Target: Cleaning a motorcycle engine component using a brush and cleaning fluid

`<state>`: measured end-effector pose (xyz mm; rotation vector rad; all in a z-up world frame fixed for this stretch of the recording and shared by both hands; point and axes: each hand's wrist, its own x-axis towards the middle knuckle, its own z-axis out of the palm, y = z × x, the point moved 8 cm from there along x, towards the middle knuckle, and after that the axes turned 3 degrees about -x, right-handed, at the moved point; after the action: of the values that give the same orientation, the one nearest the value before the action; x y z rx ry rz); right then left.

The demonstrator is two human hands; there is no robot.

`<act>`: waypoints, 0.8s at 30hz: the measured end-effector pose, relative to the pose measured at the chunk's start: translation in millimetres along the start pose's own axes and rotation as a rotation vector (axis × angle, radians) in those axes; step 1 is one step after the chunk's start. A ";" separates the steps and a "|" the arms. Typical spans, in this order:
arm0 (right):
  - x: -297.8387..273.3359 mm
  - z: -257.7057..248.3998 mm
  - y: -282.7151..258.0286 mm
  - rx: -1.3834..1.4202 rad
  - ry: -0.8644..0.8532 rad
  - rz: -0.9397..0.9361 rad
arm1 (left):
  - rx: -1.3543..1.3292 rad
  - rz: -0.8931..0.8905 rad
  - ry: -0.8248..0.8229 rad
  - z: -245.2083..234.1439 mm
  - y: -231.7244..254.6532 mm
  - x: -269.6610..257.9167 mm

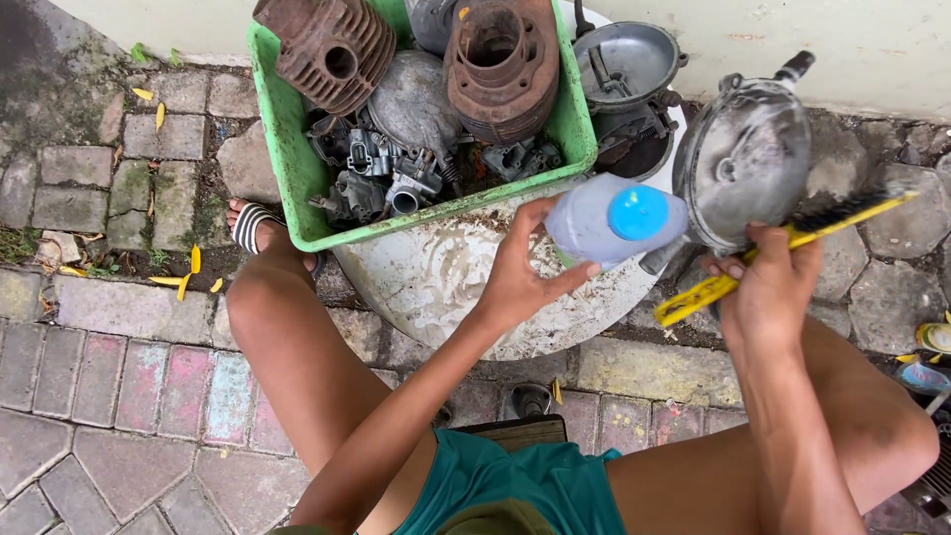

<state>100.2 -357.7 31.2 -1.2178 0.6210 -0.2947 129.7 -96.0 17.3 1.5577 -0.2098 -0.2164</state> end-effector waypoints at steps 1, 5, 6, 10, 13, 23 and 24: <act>-1.1 1.7 6.6 -0.003 0.003 0.003 | -0.002 -0.005 -0.001 2.0 -9.4 4.7; 4.8 9.4 41.3 0.111 0.013 0.074 | -0.095 0.283 0.032 -5.4 -5.7 16.2; 6.3 12.0 45.2 0.093 -0.043 0.016 | -0.143 0.371 0.011 -6.2 -0.8 14.0; -3.5 24.3 47.4 0.138 -0.066 0.050 | -0.102 0.422 0.064 -18.5 14.6 8.4; -10.5 37.9 46.2 0.146 -0.122 0.050 | -0.035 0.417 0.126 -31.5 16.1 1.0; -31.2 62.2 58.3 -0.086 -0.139 0.097 | 0.099 0.438 0.294 -91.2 20.7 -29.3; -34.2 64.8 56.5 -0.163 -0.155 0.088 | 0.097 0.428 0.310 -96.0 18.6 -31.3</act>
<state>104.7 -270.2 1.6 -1.3513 0.5707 -0.0752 125.4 4.9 35.8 1.5797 -0.3054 0.3737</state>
